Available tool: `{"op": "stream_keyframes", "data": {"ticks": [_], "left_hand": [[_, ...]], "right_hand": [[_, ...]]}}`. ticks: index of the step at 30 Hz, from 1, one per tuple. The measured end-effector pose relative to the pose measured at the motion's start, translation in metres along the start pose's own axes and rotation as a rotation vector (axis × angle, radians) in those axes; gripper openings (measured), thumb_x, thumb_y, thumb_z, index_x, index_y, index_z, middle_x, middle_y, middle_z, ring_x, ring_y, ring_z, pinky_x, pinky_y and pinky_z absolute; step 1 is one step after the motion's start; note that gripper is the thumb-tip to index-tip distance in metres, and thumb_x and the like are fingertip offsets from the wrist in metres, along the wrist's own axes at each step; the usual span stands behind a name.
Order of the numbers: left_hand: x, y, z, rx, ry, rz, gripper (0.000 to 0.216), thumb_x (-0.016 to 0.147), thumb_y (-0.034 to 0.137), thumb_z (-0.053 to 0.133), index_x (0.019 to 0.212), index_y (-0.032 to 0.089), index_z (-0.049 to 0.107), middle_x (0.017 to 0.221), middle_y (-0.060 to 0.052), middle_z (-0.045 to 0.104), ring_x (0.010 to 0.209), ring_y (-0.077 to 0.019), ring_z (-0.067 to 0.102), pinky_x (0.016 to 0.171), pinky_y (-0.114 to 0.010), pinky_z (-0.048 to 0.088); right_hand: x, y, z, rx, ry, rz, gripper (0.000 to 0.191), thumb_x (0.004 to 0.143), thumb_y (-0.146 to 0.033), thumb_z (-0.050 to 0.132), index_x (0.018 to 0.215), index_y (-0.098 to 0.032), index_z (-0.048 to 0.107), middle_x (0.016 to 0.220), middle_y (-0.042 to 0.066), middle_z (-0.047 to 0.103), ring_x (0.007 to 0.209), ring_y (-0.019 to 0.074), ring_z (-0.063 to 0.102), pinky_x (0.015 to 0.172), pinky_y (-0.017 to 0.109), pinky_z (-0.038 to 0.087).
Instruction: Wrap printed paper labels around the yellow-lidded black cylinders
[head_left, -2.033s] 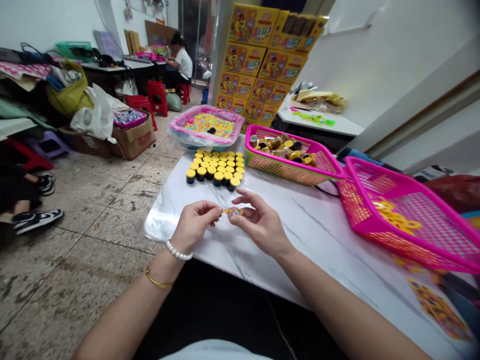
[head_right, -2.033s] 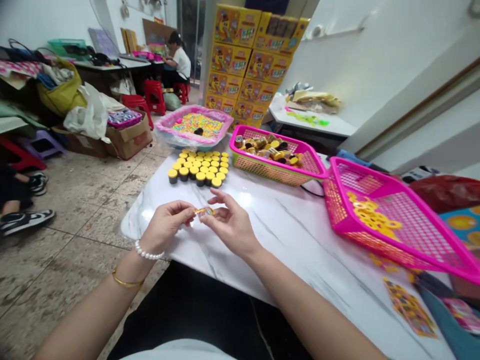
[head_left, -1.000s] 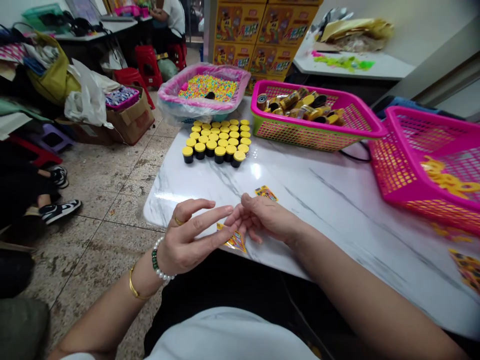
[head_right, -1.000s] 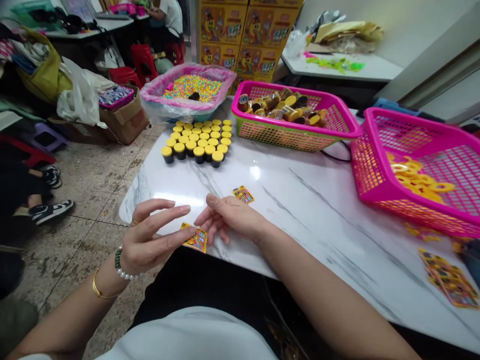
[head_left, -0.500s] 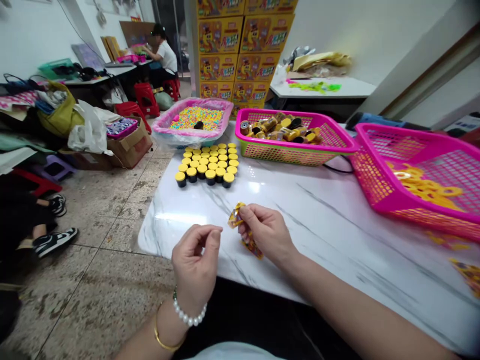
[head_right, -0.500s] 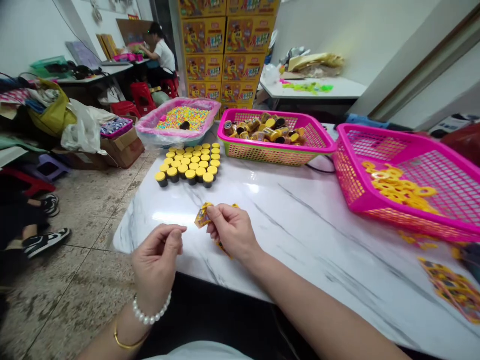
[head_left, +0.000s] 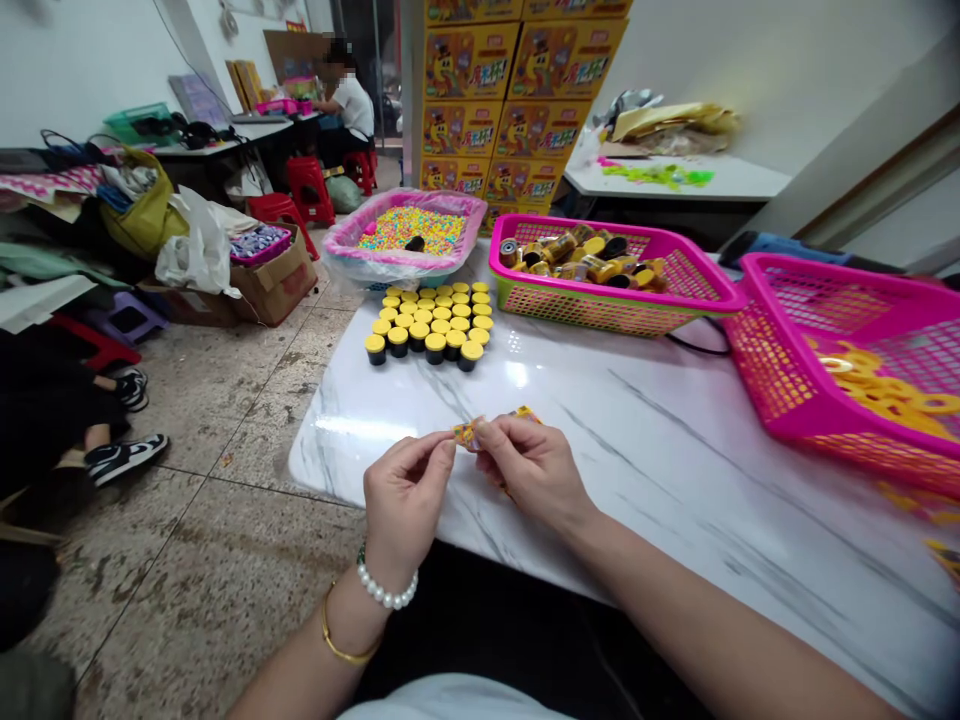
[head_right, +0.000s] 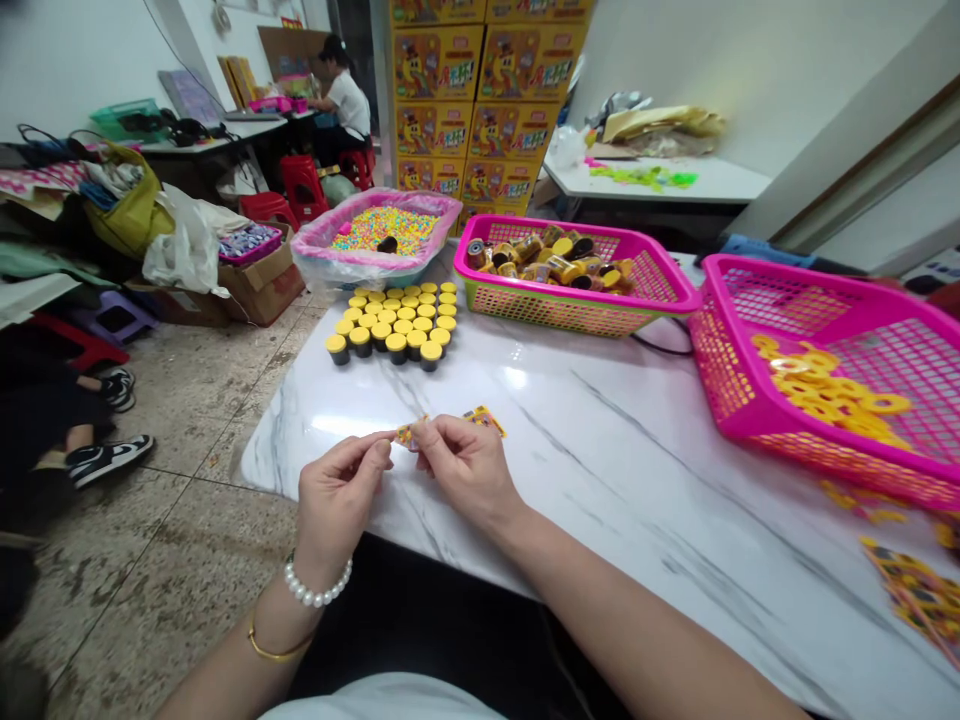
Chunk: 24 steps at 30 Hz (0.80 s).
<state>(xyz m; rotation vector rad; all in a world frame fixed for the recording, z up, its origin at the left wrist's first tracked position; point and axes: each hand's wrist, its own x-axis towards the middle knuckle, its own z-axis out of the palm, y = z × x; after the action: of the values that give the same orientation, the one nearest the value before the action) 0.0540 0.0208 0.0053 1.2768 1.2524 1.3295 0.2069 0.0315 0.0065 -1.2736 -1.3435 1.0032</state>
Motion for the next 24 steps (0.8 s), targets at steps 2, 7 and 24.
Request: {"op": "stream_keyframes", "data": {"ticks": [2, 7, 24], "left_hand": [[0.0037, -0.0012, -0.0017, -0.117, -0.026, -0.156, 0.025, 0.08, 0.039, 0.074, 0.088, 0.016, 0.081, 0.066, -0.002, 0.065, 0.053, -0.0083, 0.05, 0.049, -0.02, 0.041], [0.007, -0.004, -0.0044, -0.275, -0.014, -0.3, 0.028, 0.074, 0.041, 0.08, 0.08, 0.014, 0.076, 0.063, 0.001, 0.061, 0.047, -0.0047, 0.043, 0.045, -0.018, 0.036], [0.0008, -0.0015, 0.0002, -0.291, 0.057, -0.222, 0.021, 0.076, 0.036, 0.076, 0.078, 0.015, 0.078, 0.065, -0.002, 0.065, 0.052, -0.0079, 0.049, 0.05, -0.021, 0.043]], "right_hand": [[-0.0002, -0.0003, 0.0002, 0.016, -0.017, -0.006, 0.041, 0.087, -0.052, 0.063, 0.063, -0.018, 0.064, 0.054, 0.0, 0.06, 0.047, 0.0102, 0.051, 0.043, 0.023, 0.04], [0.0021, -0.0008, 0.001, 0.056, -0.019, 0.029, 0.025, 0.078, -0.04, 0.073, 0.07, -0.018, 0.067, 0.057, -0.001, 0.062, 0.048, 0.0103, 0.052, 0.047, 0.024, 0.043], [-0.0024, 0.0065, 0.0032, -0.056, 0.04, -0.111, 0.019, 0.084, -0.035, 0.07, 0.074, -0.019, 0.071, 0.06, 0.0, 0.066, 0.052, 0.0126, 0.058, 0.052, 0.025, 0.047]]}}
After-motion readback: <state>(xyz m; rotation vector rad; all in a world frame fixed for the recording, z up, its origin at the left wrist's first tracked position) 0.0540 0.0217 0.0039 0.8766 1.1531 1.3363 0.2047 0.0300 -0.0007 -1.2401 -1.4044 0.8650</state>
